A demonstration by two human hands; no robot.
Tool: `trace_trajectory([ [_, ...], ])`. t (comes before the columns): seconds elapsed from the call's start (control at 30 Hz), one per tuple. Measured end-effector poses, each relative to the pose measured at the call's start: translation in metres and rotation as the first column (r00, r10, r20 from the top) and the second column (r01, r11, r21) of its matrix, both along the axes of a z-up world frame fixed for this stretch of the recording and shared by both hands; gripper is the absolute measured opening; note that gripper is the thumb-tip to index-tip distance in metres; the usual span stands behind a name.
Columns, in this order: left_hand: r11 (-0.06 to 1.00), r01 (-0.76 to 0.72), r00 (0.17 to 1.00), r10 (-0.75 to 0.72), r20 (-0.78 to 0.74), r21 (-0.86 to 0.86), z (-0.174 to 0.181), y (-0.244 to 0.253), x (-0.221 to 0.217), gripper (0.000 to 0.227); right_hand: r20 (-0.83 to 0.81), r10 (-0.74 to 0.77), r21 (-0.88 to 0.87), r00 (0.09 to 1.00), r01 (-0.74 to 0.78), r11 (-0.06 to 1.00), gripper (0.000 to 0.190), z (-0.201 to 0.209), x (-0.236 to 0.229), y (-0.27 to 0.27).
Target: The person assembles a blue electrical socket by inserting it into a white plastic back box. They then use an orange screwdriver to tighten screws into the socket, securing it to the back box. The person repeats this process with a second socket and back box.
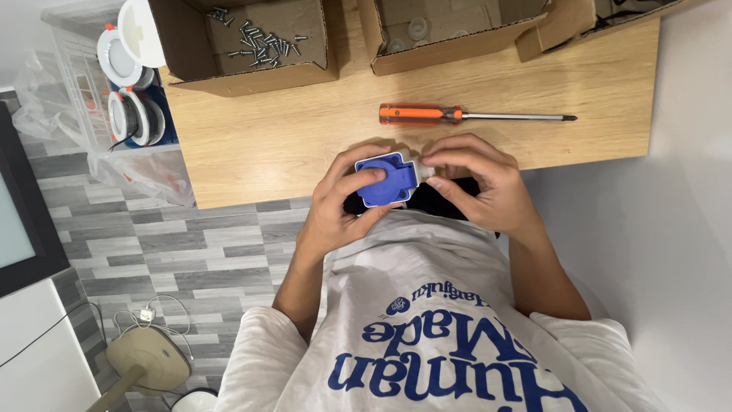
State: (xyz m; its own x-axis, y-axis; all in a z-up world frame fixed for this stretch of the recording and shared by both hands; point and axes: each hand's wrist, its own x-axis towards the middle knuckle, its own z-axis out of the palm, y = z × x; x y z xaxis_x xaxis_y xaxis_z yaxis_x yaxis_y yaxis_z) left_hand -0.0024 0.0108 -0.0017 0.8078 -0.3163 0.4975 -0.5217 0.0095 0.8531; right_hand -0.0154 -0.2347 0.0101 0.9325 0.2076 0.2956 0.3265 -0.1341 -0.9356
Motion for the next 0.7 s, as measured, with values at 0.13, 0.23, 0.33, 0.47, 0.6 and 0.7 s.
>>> trace_trajectory([
  [0.13,1.0,0.013,1.0,-0.013,0.007,-0.002,-0.004,-0.001,0.0,0.048,0.024,-0.001,-0.023,1.0,0.002,1.0,0.02,0.007,0.001,0.002],
  [0.23,1.0,0.012,1.0,-0.012,0.007,0.002,-0.001,0.0,0.0,0.048,0.042,-0.017,-0.06,0.999,0.02,0.998,0.018,0.008,0.001,0.0],
  [0.33,1.0,0.021,1.0,-0.021,0.014,-0.016,-0.002,-0.001,0.0,0.044,0.073,-0.026,-0.053,0.997,0.03,0.998,0.016,0.008,0.002,0.001],
  [0.47,0.999,0.024,1.0,-0.023,0.011,-0.022,-0.004,-0.001,-0.001,0.045,0.083,-0.044,-0.045,0.996,0.048,0.998,0.012,0.008,0.002,0.003],
  [0.6,0.999,0.032,0.999,-0.032,0.014,-0.021,-0.005,-0.002,-0.001,0.043,0.073,-0.056,-0.018,0.996,0.058,0.998,0.009,0.002,0.002,0.002],
  [0.7,0.999,0.034,0.998,-0.033,0.044,-0.03,-0.005,-0.006,0.0,0.037,0.026,-0.061,0.016,0.998,0.061,0.998,0.011,-0.008,-0.001,-0.002],
])
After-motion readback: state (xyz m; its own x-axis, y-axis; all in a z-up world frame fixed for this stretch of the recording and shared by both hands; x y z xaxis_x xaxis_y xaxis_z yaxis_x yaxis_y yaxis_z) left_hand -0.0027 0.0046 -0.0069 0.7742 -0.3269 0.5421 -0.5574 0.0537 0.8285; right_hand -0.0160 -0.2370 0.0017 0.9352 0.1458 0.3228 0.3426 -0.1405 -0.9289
